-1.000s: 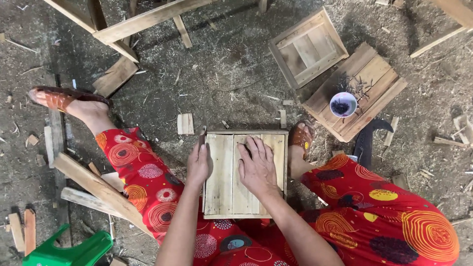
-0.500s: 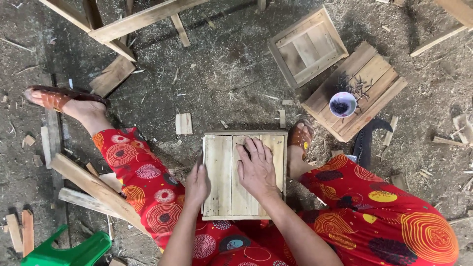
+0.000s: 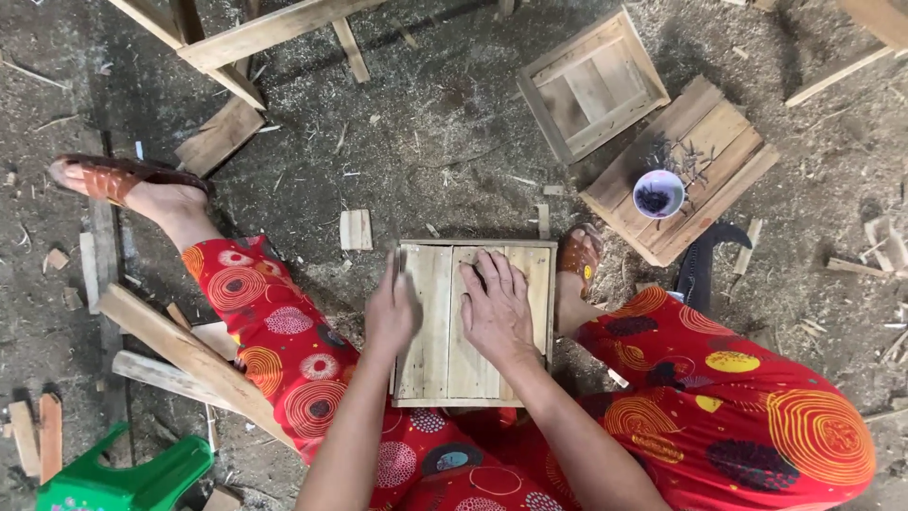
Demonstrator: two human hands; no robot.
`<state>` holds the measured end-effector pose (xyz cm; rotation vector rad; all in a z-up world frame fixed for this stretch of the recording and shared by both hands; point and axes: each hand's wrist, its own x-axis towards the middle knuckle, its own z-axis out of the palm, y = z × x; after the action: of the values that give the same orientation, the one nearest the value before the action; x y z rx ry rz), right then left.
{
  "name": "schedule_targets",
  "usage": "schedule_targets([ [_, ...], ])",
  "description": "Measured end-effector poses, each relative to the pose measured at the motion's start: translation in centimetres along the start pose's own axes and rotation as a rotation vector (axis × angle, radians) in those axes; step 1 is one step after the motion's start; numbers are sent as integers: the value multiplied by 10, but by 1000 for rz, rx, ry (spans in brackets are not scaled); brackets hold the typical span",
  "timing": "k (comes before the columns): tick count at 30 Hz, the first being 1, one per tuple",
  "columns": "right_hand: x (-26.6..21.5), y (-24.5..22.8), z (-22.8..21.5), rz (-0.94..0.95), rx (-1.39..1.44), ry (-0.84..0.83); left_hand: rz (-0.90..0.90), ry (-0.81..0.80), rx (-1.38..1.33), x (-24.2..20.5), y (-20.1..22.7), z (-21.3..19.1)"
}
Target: Sanding the surfaces of a small handmade wooden box to smooth the finish.
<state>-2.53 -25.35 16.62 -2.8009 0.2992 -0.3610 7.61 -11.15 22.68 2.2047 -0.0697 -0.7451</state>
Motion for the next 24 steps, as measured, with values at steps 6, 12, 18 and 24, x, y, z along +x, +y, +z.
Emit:
schedule_targets([
  [6,-1,0,3,-10,9,18,112,88,-144,28,11,-5],
  [12,1,0,0,-11,19,10,-210,-34,-106,-86,-70,1],
  [18,2,5,10,-29,9,46,-101,-50,-89,-129,-122,10],
  [24,-1,3,6,-15,6,34,212,13,101,-28,-14,-3],
])
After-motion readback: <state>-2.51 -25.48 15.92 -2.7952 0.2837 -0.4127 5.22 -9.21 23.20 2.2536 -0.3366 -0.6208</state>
